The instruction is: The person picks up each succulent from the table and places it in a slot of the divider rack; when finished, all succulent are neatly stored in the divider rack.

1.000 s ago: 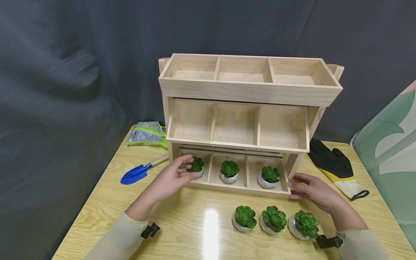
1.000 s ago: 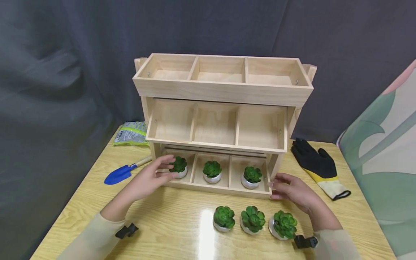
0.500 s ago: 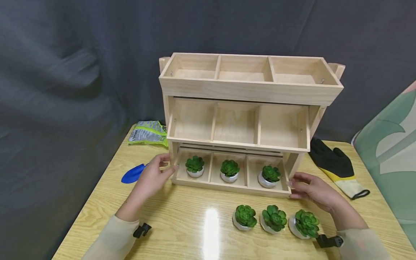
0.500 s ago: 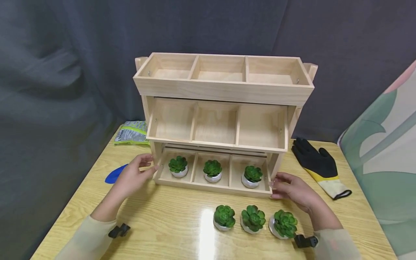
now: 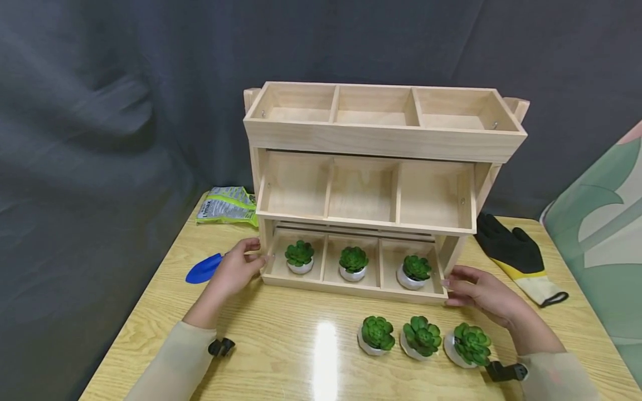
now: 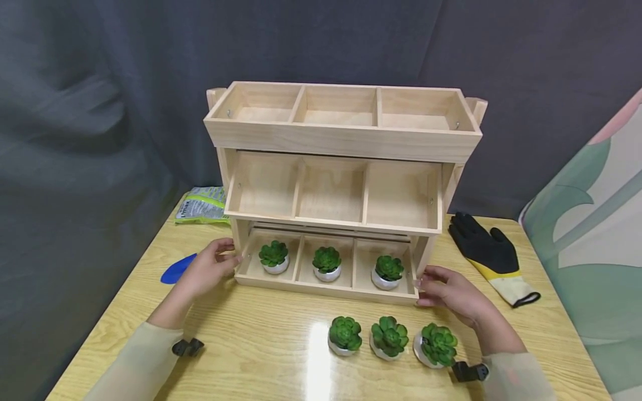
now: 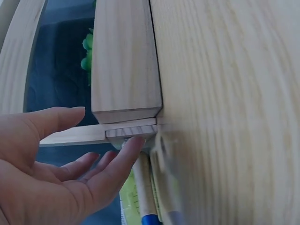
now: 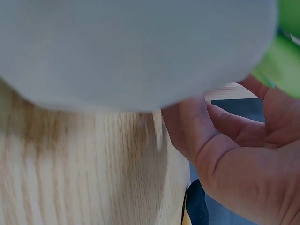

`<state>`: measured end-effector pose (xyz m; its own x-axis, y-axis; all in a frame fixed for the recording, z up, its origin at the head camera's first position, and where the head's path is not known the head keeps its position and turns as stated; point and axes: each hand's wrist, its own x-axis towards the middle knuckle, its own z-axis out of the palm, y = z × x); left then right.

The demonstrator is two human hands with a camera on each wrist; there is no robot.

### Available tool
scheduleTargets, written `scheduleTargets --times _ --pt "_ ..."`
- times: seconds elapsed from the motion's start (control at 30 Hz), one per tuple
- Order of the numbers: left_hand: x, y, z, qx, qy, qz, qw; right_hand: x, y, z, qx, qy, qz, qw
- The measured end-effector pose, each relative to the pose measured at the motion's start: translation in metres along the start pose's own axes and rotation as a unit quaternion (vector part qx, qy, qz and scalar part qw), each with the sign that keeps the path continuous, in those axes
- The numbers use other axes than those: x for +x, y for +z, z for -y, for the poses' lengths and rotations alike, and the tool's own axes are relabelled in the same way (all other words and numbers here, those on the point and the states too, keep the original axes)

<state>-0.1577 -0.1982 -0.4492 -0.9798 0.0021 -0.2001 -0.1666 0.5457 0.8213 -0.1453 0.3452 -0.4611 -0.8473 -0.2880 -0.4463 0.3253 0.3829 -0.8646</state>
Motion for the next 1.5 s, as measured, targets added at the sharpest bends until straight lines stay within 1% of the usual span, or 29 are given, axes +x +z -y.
scheduleTargets --times 0.1,0.27,0.6,0.73,0.97,1.23,1.43,1.5 --pt "0.003 0.000 0.005 -0.026 -0.007 0.017 0.9995 0.001 0.001 -0.001 0.001 0.000 0.001 1.0000" --pt "0.006 0.001 0.011 -0.049 -0.007 0.034 0.9982 0.002 0.001 -0.001 0.005 0.000 0.002 1.0000" --pt "0.006 0.004 0.012 -0.073 -0.010 0.041 0.9965 0.002 0.002 0.001 0.002 0.001 0.000 1.0000" --pt "0.007 0.004 0.013 -0.074 -0.013 0.038 0.9964 0.003 0.002 0.001 -0.001 0.001 -0.001 1.0000" --pt "0.007 0.006 0.012 -0.078 -0.011 0.035 0.9963 0.003 0.001 0.001 -0.007 0.000 -0.002 1.0000" --pt "0.005 0.007 0.016 -0.086 -0.023 0.027 0.9957 0.002 0.003 -0.001 -0.008 -0.001 0.001 1.0000" --pt "0.007 0.010 0.016 -0.105 -0.013 0.025 0.9940 0.000 0.003 0.000 -0.020 -0.017 -0.005 0.9997" --pt "0.007 0.011 0.015 -0.111 -0.013 0.026 0.9934 -0.001 0.003 0.002 -0.027 -0.015 -0.010 0.9995"
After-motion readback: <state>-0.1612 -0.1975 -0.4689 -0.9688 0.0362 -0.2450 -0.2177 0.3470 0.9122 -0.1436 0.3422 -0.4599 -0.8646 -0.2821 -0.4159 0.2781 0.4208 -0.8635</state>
